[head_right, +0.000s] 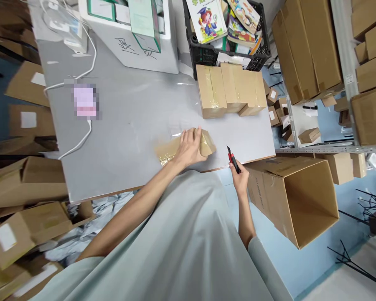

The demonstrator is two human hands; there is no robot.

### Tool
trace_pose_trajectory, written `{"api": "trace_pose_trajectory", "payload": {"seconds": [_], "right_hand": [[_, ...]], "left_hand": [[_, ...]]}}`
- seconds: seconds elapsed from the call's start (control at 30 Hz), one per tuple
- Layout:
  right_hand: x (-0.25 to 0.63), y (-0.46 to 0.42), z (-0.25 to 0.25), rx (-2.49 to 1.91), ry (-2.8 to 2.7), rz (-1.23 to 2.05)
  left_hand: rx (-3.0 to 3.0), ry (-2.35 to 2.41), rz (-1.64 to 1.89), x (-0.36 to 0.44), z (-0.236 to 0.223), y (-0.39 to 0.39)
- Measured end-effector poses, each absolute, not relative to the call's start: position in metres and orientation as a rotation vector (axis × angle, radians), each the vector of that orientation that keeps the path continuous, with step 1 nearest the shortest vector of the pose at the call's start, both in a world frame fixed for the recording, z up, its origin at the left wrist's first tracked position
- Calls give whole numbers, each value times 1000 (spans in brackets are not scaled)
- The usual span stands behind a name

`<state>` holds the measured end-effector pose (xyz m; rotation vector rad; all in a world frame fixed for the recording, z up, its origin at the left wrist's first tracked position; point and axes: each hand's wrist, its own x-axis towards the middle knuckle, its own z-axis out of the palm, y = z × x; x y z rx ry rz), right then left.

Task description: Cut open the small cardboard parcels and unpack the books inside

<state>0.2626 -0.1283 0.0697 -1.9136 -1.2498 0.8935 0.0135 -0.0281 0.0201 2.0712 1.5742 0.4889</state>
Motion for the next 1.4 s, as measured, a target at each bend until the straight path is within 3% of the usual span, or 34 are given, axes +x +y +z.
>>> {"api": "trace_pose_trajectory", "payload": {"seconds": [0.13, 0.43, 0.63, 1.0, 1.4], "right_hand": [[242, -117, 86, -1835, -1276, 951], [185, -106, 90, -1711, -1658, 1166], [154, -101, 102, -1740, -2032, 1173], [122, -92, 101, -1729, -2530, 1002], [114, -92, 104, -1773, -2687, 905]], "left_hand": [[1942, 1650, 706, -28, 31, -57], [1510, 1746, 749, -66, -2, -123], [1056, 1819, 1049, -86, 5, -93], [814, 1605, 1123, -111, 1, -80], [822, 1609, 1141, -109, -3, -78]]}}
